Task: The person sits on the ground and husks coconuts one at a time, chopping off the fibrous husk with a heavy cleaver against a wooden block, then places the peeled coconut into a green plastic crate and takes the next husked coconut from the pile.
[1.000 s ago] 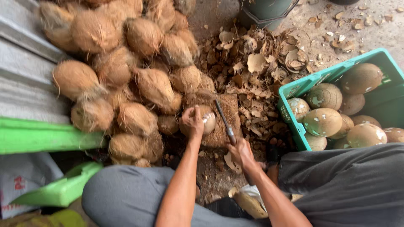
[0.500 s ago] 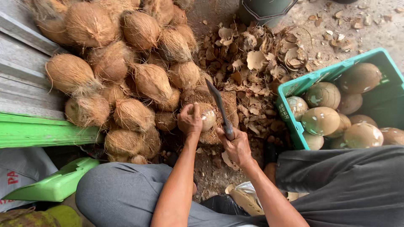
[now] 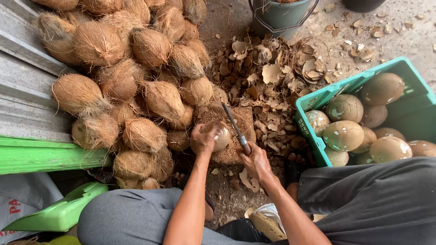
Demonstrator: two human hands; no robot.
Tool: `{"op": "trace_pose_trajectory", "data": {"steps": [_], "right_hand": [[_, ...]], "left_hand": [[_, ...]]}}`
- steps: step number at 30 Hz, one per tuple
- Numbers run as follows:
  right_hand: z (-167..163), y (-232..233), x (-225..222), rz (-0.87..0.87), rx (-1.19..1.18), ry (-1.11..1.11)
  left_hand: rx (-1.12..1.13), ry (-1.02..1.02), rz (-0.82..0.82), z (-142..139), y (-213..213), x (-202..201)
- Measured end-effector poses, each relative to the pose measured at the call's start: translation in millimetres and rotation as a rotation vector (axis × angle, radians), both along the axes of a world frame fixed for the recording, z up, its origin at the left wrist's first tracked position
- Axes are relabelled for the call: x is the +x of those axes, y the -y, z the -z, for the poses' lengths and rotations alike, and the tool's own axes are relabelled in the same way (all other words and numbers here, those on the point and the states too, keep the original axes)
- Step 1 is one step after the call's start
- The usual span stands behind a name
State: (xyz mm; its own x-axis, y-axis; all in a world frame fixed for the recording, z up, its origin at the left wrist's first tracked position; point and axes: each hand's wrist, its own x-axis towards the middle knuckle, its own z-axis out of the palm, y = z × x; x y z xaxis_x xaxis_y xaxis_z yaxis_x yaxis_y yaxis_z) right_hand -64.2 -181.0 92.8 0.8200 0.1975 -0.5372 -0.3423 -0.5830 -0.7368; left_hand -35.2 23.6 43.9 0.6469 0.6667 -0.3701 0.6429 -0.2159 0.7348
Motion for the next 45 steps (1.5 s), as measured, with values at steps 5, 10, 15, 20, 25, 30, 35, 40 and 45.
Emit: {"op": "trace_pose_trajectory", "data": {"steps": [5,10,15,20,25,30,35,40,45], "right_hand": [[-3.5,6.9,2.0,0.071,0.092,0.006],[19.7,17.2,-1.0,0.003,0.036,-0.078],[15.3,25.0,-2.4,-0.001,-0.041,0.003],[-15.1,26.6,3.0,0.034,0.077,0.177],[-31.9,15.9,-1.4,0.081,0.089,-0.081],[-30.6,19.8,-5.8,0.147,0.271,0.047],[-28.3,16.0,-4.6,0.088,0.179,0.076],[-30.9,11.3,-9.4,0.012,0.021,0.09],[-18.0,14.8,-9.6,0.138,0.464,0.158]], "left_hand": [[-0.257,0.41,-0.04,2.6,-7.8,0.8],[0.025,0.158,0.099,16.0,5.9,7.0],[0.152,0.15,0.075,27.6,10.8,21.4],[0.263,0.087,0.058,33.0,9.0,21.5],[0.257,0.149,0.136,38.5,14.4,20.7],[0.431,0.165,0.107,45.4,17.0,24.5],[0.397,0.175,0.162,36.9,18.5,20.7],[0.303,0.154,0.131,27.8,21.8,19.0],[0.474,0.321,0.037,44.5,22.7,26.2]]}}
